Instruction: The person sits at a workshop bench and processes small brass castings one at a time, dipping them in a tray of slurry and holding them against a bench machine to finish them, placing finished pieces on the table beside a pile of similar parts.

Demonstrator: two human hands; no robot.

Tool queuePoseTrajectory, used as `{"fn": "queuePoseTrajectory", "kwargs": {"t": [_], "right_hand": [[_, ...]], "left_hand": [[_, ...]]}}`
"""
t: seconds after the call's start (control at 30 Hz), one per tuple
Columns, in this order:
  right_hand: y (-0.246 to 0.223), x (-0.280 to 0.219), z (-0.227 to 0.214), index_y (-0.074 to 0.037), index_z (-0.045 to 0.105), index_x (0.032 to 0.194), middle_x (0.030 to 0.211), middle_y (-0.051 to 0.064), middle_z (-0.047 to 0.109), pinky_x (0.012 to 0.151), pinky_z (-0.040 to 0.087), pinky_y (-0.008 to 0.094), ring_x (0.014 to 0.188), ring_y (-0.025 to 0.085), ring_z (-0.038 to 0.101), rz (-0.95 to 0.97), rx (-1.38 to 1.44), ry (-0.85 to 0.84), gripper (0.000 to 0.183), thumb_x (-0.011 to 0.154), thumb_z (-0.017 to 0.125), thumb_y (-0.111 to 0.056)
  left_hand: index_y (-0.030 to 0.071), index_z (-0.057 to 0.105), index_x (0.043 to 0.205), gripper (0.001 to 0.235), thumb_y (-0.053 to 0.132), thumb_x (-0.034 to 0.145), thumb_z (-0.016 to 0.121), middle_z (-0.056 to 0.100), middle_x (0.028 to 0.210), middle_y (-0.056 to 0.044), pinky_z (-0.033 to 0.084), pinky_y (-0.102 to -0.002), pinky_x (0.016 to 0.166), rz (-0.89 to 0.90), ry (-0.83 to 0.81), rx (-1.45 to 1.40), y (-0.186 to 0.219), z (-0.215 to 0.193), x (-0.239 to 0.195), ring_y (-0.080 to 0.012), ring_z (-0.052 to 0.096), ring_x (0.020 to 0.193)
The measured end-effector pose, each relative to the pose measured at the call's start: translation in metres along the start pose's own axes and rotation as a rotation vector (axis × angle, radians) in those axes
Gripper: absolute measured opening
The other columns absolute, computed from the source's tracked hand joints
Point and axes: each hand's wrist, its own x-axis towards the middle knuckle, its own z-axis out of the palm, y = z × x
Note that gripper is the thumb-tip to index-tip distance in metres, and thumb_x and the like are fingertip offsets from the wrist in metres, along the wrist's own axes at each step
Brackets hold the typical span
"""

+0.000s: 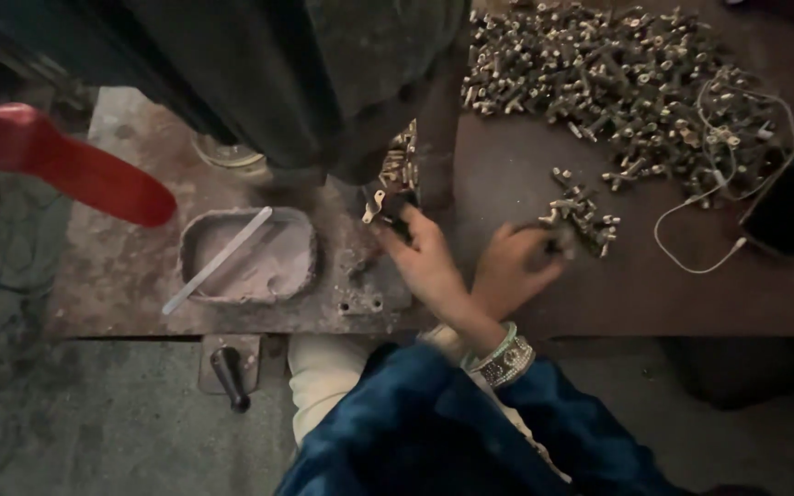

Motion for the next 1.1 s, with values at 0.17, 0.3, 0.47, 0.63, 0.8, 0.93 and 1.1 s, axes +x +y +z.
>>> {"fn": "queuePoseTrajectory", "kwargs": {"t": [0.17, 0.3, 0.47, 0.63, 0.8, 0.93, 1.1], "right_hand": [[-0.005, 0.028, -0.007, 0.003, 0.058, 0.125, 0.11, 0.009, 0.071, 0.074, 0.058, 0.026, 0.089, 0.01, 0.068, 0.013, -0.186, -0.073, 0.052, 0.09, 0.084, -0.025], [-0.026, 0.077, -0.018, -0.004, 0.073, 0.093, 0.075, 0.004, 0.073, 0.06, 0.055, 0.03, 0.068, 0.009, 0.066, -0.015, -0.406, -0.48, 0.028, 0.089, 0.085, -0.029], [-0.023, 0.085, -0.023, -0.007, 0.071, 0.099, 0.074, -0.002, 0.071, 0.057, 0.053, 0.028, 0.067, 0.006, 0.064, -0.005, -0.286, -0.619, 0.024, 0.09, 0.081, -0.027], [0.024, 0.097, -0.037, -0.008, 0.07, 0.1, 0.068, 0.0, 0.065, 0.05, 0.047, 0.029, 0.058, 0.009, 0.059, 0.098, -0.338, -0.558, 0.023, 0.089, 0.081, -0.024], [0.014, 0.085, -0.033, -0.008, 0.059, 0.087, 0.071, -0.004, 0.056, 0.05, 0.042, 0.026, 0.062, 0.005, 0.052, 0.122, -0.042, -0.61, 0.026, 0.095, 0.082, -0.018], [-0.021, 0.083, -0.025, -0.009, 0.054, 0.078, 0.059, -0.001, 0.05, 0.042, 0.034, 0.028, 0.049, 0.008, 0.046, 0.244, -0.02, -0.612, 0.032, 0.098, 0.077, -0.018], [-0.016, 0.067, -0.019, -0.008, 0.057, 0.082, 0.065, -0.003, 0.054, 0.045, 0.037, 0.026, 0.053, 0.006, 0.048, 0.231, -0.032, -0.405, 0.028, 0.098, 0.077, -0.019]], "left_hand": [[0.009, 0.068, 0.125, 0.035, 0.021, 0.092, 0.073, 0.075, 0.115, -0.006, 0.059, -0.036, 0.093, -0.779, 0.024, -1.002, -0.011, -0.084, -0.105, -0.0212, 0.071, 0.108], [0.007, 0.072, 0.131, 0.032, 0.013, 0.1, 0.069, 0.072, 0.11, -0.008, 0.058, -0.033, 0.083, -0.883, -0.053, -0.801, 0.051, -0.17, -0.111, -0.0193, 0.068, 0.096], [0.01, 0.07, 0.129, 0.034, 0.01, 0.096, 0.069, 0.067, 0.115, -0.007, 0.059, -0.035, 0.087, -0.106, 0.08, 0.069, 0.043, -0.204, -0.089, -0.024, 0.069, 0.103], [0.011, 0.067, 0.129, 0.048, 0.013, 0.081, 0.065, 0.064, 0.114, -0.007, 0.059, -0.039, 0.087, 0.282, -0.005, 0.681, -0.001, -0.195, -0.102, -0.0294, 0.067, 0.11], [0.003, 0.065, 0.132, 0.046, 0.01, 0.086, 0.064, 0.065, 0.113, -0.009, 0.058, -0.038, 0.079, -0.12, -0.01, 0.675, -0.019, -0.188, -0.108, -0.0275, 0.065, 0.106], [0.004, 0.066, 0.12, 0.035, 0.011, 0.086, 0.065, 0.067, 0.109, -0.01, 0.057, -0.037, 0.072, -0.145, -0.033, 0.821, -0.026, -0.165, -0.077, -0.0274, 0.064, 0.105], [0.021, 0.078, 0.093, 0.015, 0.026, 0.086, 0.066, 0.07, 0.093, 0.0, 0.05, -0.038, 0.098, 0.173, -0.529, 1.159, -0.035, -0.094, -0.071, -0.024, 0.059, 0.12]]}}
